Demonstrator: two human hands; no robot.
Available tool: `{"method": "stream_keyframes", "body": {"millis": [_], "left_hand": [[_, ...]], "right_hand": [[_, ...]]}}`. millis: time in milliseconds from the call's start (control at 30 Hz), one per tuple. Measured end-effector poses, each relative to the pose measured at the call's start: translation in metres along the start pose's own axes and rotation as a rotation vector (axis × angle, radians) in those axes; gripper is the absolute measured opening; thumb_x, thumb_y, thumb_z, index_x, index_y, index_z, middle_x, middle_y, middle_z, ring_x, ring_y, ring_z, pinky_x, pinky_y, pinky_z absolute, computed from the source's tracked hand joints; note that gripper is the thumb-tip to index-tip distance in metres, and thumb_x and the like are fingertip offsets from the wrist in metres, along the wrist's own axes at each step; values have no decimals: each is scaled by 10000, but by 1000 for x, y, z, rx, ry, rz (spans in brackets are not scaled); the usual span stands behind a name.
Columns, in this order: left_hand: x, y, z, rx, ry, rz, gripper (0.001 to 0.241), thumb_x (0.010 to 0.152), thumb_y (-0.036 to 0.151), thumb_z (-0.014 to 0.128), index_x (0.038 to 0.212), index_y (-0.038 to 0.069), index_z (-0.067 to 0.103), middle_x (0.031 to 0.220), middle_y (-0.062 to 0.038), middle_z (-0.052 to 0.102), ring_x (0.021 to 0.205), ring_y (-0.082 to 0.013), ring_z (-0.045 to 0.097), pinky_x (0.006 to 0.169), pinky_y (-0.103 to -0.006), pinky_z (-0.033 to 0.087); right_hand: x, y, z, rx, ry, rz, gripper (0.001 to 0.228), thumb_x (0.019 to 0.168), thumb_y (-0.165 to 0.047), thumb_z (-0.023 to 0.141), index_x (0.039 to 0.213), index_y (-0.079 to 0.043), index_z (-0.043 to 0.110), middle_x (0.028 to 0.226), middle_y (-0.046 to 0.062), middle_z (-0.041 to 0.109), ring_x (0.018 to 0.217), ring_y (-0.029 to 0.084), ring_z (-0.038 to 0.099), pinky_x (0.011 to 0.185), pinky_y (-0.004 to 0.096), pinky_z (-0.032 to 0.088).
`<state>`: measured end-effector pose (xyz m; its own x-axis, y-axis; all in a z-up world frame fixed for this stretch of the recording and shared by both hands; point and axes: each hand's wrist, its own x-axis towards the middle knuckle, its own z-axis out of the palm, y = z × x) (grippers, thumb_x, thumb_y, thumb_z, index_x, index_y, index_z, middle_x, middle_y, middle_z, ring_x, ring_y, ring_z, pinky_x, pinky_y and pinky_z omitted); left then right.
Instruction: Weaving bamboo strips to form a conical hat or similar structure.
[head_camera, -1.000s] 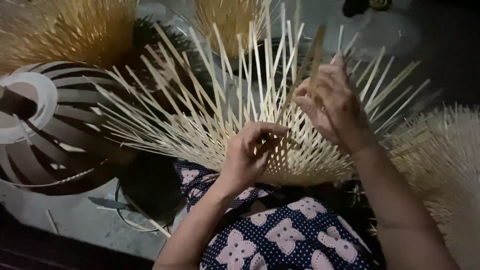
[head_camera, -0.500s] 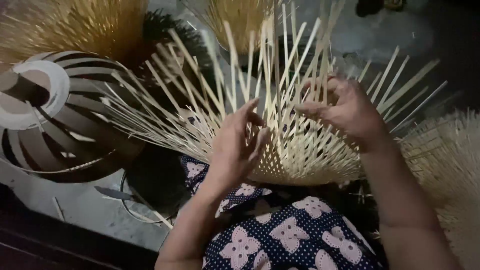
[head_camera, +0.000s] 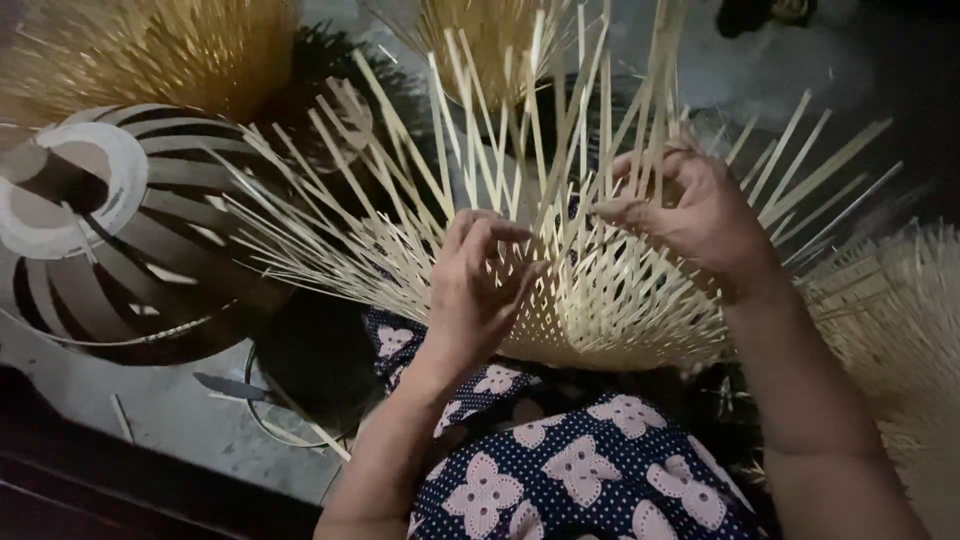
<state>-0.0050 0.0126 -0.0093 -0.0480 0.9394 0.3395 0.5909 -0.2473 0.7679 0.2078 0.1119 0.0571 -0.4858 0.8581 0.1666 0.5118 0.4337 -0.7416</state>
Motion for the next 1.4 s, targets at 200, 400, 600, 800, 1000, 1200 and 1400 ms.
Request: {"method": "stream_keyframes", "body": {"millis": [200,400,600,800,1000,1200,1400], "left_hand": [[1,-6,14,81,340,312,450,837,91,816,1232,35,609,1174,-168,693,1078,-281,695,938,-361,619],[12,18,-11,-36,81,225,626,930,92,748,1471,-31,458,1157,-128,714,1000,-236,684,875,-387,604],[14,10,-25,-454,-355,-361,431,922,214,712,1322,66,650,1001,-122,740,793,-163,646,677,-329,578],[8,0,-11,-438,-293,-233,251,907,219,755,1006,0,683,976,-91,670,801,-148,618,677,-293,594],[8,7,-8,-59,-182,55,422,835,273,831,1115,8,662,908,-104,667,786,-197,625,666,-326,600],[4,-8,7,-231,-144,38,166,882,233,779,921,82,721,968,-73,707,881,-137,732,710,-290,633],[0,-20,28,-69,104,355,66,901,19,741,952,50,712,910,-71,699,818,-158,666,616,-290,573]], "right_hand": [[1,-18,0,322,27,331,420,819,-284,767,1157,-64,647,1149,117,717,1006,212,742,847,354,636],[2,-14,2,237,18,403,452,763,-280,806,1141,-72,669,1106,136,750,969,257,731,813,385,613],[2,-16,3,51,-15,472,493,809,-303,855,1192,-29,707,1499,33,403,1085,274,681,844,437,621],[7,4,1,354,7,582,518,735,-215,803,1190,-29,641,1135,182,734,969,286,737,847,454,627],[1,12,-9,234,-96,539,415,801,-209,792,1147,-10,678,990,190,749,899,289,724,832,471,582],[6,15,-12,279,-271,54,408,832,-349,789,1074,-26,730,1061,129,729,1010,266,705,914,500,615],[9,-10,-3,-852,-232,10,399,879,-504,757,941,-111,793,1009,82,626,1205,278,543,1237,691,245]]}}
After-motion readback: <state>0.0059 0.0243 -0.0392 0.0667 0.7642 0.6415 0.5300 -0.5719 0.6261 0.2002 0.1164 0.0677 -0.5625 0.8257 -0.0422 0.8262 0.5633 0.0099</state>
